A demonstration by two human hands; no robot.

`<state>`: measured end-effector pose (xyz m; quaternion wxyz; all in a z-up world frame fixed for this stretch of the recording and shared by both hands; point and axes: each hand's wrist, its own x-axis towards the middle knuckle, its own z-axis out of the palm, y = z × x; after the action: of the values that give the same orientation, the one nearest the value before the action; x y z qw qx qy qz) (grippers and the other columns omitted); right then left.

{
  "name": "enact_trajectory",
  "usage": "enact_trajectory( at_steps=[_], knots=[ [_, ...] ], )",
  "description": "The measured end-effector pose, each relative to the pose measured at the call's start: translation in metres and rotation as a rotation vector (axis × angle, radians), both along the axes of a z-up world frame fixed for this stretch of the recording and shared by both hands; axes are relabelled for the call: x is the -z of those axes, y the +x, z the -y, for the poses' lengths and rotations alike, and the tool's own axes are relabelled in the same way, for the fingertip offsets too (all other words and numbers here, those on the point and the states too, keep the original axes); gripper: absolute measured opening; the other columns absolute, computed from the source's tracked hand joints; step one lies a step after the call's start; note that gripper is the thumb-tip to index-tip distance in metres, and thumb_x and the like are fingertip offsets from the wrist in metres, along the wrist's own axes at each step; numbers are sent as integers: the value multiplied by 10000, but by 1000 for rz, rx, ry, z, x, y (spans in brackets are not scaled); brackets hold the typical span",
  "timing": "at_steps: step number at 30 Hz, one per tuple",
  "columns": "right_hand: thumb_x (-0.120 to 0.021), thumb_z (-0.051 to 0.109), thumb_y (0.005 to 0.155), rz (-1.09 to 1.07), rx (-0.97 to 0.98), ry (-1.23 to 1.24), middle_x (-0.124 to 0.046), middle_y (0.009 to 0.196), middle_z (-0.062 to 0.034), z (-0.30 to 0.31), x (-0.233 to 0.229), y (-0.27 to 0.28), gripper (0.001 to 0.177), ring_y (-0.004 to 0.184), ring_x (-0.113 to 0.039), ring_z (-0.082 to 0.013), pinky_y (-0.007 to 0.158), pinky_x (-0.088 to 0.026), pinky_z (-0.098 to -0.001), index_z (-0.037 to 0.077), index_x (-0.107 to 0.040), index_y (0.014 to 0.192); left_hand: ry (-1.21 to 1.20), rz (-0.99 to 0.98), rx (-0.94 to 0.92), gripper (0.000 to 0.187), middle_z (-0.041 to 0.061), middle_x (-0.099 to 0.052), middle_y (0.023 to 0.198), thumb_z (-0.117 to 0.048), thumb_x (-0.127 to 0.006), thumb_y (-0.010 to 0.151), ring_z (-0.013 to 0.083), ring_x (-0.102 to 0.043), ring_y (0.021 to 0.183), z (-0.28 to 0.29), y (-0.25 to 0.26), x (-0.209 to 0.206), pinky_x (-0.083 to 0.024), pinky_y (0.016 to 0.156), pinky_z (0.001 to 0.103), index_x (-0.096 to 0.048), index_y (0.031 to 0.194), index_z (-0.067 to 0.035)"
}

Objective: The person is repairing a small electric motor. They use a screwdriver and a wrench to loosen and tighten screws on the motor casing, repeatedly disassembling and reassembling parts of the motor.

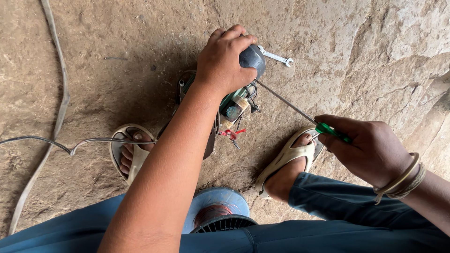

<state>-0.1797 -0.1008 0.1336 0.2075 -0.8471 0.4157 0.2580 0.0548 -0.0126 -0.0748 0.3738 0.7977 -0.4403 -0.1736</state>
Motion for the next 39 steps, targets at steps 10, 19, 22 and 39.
enact_trajectory(
  at_steps=[10,19,22,39],
  knots=[
    [-683,299,928,207,-278,-52,-702,613,-77,0,8,-11,369,415,-571,-105,394,-454,-299,97,-723,1233,-17,11,1,646,114,-583,1414,-268,-821,629,376,-536,1270,1,-1,7,-496,1015,493,-707,1259,-184],
    [-586,442,959,-40,578,490,-567,496,-13,21,17,5,413,308,-412,-107,289,-354,-283,95,-691,1156,-22,42,39,665,120,-578,1422,-267,-826,643,395,-534,1266,0,-3,14,-473,1075,495,-691,1287,-165],
    [-583,471,964,36,843,687,-502,494,-14,43,18,0,485,314,-356,-85,268,-287,-279,12,-684,1087,-42,54,56,668,123,-576,1418,-276,-840,642,413,-522,1254,2,0,8,-446,1072,513,-697,1286,-170],
    [-604,357,994,-170,-691,-464,-603,568,-1,5,13,-7,375,390,-489,-79,356,-389,-257,35,-782,1064,42,-75,62,700,120,-527,1488,-270,-784,665,444,-450,1359,0,-1,7,-366,1132,520,-639,1344,-181]
  ],
)
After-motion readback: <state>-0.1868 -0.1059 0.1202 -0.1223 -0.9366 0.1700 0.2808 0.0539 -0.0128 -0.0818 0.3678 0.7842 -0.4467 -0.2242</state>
